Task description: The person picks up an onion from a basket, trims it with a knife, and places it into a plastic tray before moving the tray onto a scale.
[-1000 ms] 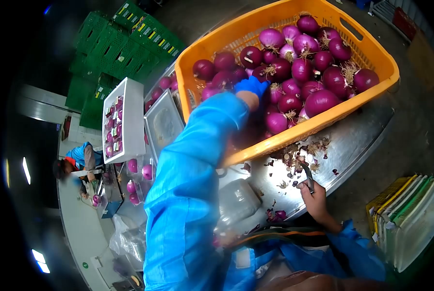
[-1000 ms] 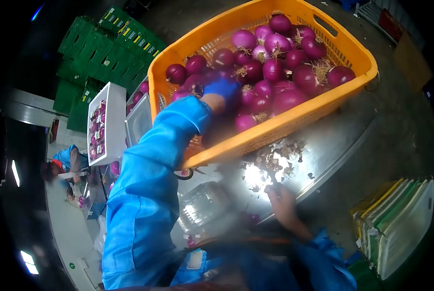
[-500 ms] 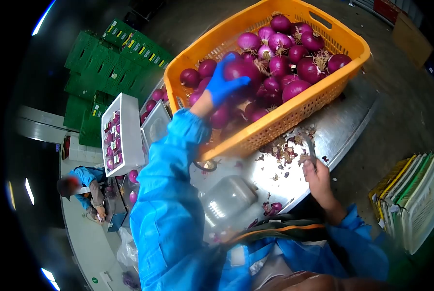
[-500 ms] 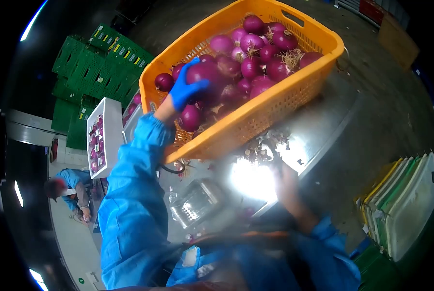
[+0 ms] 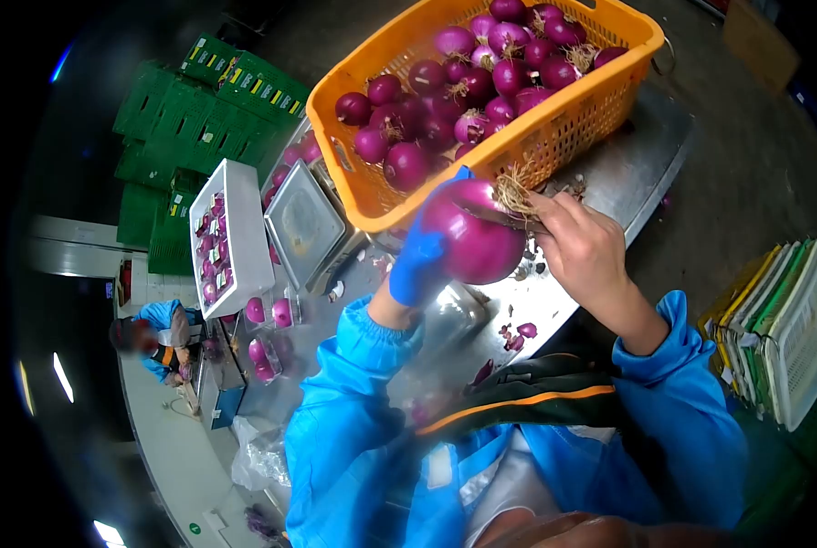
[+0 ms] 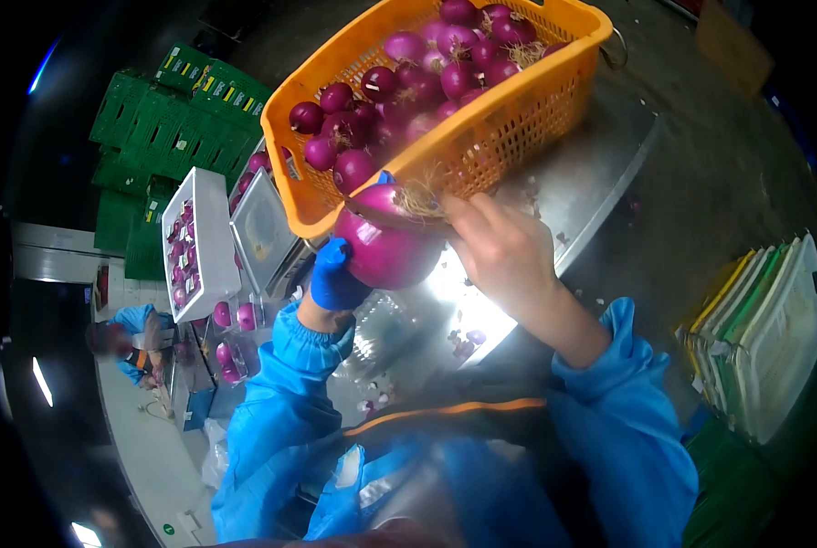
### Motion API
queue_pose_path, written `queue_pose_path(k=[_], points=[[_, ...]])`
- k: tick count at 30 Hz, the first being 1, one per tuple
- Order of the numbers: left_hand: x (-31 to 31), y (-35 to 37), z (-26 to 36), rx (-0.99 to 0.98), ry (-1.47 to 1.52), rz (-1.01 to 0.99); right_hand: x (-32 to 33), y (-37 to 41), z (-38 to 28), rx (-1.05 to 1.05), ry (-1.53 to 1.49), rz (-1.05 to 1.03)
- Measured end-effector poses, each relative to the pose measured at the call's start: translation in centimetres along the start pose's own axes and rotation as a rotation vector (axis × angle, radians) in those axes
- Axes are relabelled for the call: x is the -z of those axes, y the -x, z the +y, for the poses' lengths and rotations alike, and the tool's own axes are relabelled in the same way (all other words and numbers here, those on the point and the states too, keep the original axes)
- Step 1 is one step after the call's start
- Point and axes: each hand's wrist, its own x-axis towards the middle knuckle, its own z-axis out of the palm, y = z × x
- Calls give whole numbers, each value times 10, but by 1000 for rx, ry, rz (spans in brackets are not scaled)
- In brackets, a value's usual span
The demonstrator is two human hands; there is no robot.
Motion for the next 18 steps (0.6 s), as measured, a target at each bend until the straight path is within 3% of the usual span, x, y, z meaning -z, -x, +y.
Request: queue_pose_path(k=[7,9,11,13,14,15,17,18], points=[[-5,22,-39,100,172,-13,-18,40,20,35,85,37],[-9,31,-47,108,299,-13,-30,78,57,-200,180,-104],[-20,33,-39,-13,317,-40,-20,95,62,-349,65,-96],[-16,34,-40,66,237,85,-18,94,39,-348,48,-43],[-25,28,-37,14,191,72,-18,86,34,-334,56,5],[-24,22,-40,21,183,84,-18,84,29,-362,-7,-15],[-16,21,-51,57,172,126,-6,77,15,-588,-407,-195],[-20,19,-51,110,286,186,-2,71,9,-550,-542,-222]])
